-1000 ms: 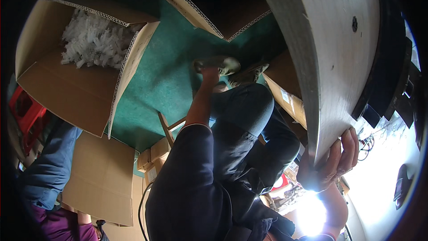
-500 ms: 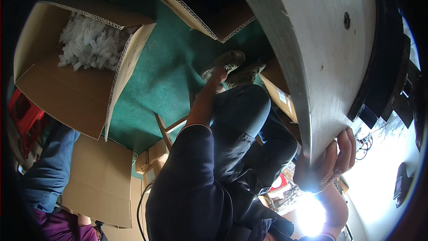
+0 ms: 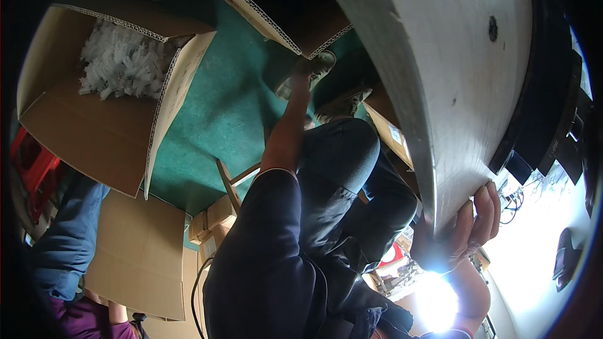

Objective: The person assembles plastic components by hand, then presses them together using a manual press machine.

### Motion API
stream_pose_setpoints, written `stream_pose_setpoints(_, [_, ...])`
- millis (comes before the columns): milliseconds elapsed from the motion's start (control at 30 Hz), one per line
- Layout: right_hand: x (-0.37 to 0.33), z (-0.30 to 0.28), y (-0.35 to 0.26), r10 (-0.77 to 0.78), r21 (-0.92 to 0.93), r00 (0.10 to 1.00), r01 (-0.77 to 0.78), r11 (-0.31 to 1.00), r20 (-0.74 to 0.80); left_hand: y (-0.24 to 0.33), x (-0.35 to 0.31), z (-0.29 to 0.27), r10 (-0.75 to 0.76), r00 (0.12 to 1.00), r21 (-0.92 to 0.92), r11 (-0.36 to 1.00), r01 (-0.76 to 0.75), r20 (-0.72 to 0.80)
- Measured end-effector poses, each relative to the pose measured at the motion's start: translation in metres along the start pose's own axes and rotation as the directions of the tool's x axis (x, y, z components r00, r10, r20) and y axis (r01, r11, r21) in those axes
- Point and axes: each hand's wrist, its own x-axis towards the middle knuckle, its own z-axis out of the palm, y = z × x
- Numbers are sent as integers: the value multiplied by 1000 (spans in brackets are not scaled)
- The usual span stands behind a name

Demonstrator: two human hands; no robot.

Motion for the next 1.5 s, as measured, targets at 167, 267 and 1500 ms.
stream_pose_setpoints(167, [3, -3, 4, -14, 90, 1000, 14, 996, 1, -14, 4, -5, 21, 999, -51, 999, -19, 26])
stream_pose_setpoints(267, [2, -7, 11, -33, 120, 998, 27, 992, 48, -35, 2, 3, 16, 998, -70, 998, -12, 63])
stream_pose_setpoints(1500, [-4, -23, 18, 38, 322, 996, -64, 944, 87, 63, -208, -111, 352, 710, 768, -482, -422, 610])
